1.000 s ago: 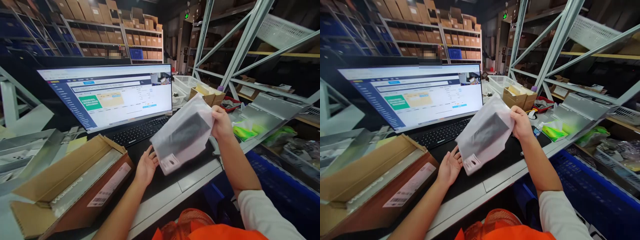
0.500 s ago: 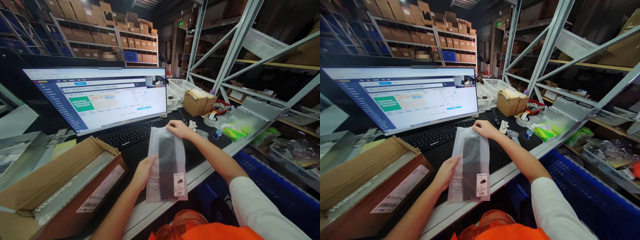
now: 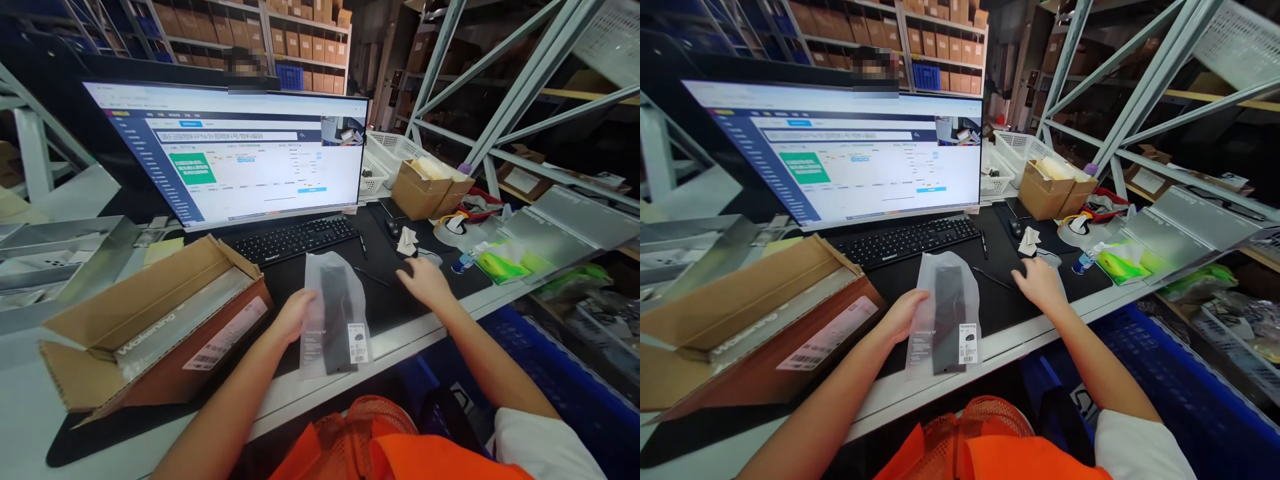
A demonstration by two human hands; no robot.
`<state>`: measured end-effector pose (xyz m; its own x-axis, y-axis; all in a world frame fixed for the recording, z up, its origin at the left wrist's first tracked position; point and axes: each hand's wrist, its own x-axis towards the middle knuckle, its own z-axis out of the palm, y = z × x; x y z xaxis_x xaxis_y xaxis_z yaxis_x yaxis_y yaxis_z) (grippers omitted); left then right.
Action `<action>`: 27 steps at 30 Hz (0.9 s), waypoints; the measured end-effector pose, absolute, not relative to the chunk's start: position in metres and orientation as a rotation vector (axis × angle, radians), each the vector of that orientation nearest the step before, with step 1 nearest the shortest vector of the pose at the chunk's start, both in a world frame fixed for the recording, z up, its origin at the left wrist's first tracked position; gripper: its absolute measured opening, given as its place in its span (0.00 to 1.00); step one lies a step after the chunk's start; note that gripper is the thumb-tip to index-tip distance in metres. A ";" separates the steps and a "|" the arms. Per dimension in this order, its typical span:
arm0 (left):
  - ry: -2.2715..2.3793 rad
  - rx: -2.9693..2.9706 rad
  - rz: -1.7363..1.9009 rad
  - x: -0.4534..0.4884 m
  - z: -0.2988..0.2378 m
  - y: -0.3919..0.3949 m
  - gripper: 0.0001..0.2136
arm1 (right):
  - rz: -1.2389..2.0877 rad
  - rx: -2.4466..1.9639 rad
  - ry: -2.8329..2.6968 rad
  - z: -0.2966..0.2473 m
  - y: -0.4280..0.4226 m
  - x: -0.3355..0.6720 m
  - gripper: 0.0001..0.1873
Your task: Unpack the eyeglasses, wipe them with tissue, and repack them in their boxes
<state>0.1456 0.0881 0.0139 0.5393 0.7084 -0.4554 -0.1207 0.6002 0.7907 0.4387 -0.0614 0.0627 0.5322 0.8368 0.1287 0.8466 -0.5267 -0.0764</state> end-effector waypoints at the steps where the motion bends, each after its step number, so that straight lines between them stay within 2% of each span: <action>1: 0.886 0.750 0.567 0.146 0.013 0.090 0.09 | -0.236 -2.658 -1.345 0.064 -0.072 0.449 0.28; 3: 0.921 0.682 0.607 0.146 0.012 0.094 0.07 | -0.305 -2.745 -1.119 0.062 -0.093 0.473 0.29; 6: 0.935 0.582 0.670 0.148 0.014 0.097 0.07 | 0.050 -2.835 -0.956 0.049 -0.112 0.506 0.33; 8: 0.923 0.532 0.698 0.149 0.019 0.096 0.10 | 0.223 -2.746 -0.893 0.037 -0.115 0.519 0.29; 11: 0.857 0.414 0.766 0.151 0.029 0.091 0.14 | 0.275 -2.586 -0.804 0.026 -0.114 0.525 0.18; 13: 0.798 0.331 0.830 0.150 0.035 0.088 0.17 | 0.295 -2.505 -0.784 0.026 -0.116 0.522 0.16; 17: 0.763 0.281 0.899 0.148 0.041 0.087 0.19 | 0.380 -2.119 -0.758 0.045 -0.132 0.503 0.18; 21: 0.756 0.281 0.913 0.147 0.040 0.089 0.19 | 0.727 -1.559 -0.753 0.079 -0.147 0.472 0.21; 24: 0.750 0.287 0.925 0.147 0.038 0.090 0.19 | 0.976 -1.587 -0.851 0.096 -0.151 0.439 0.22; 27: 0.750 0.286 0.941 0.146 0.037 0.092 0.19 | 1.246 -1.752 -0.999 0.100 -0.152 0.404 0.17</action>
<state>0.1465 0.0918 0.0368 0.3635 0.8132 -0.4545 -0.6246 0.5747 0.5288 0.4037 -0.1518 0.1004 0.2206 0.9009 -0.3738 0.1685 -0.4127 -0.8951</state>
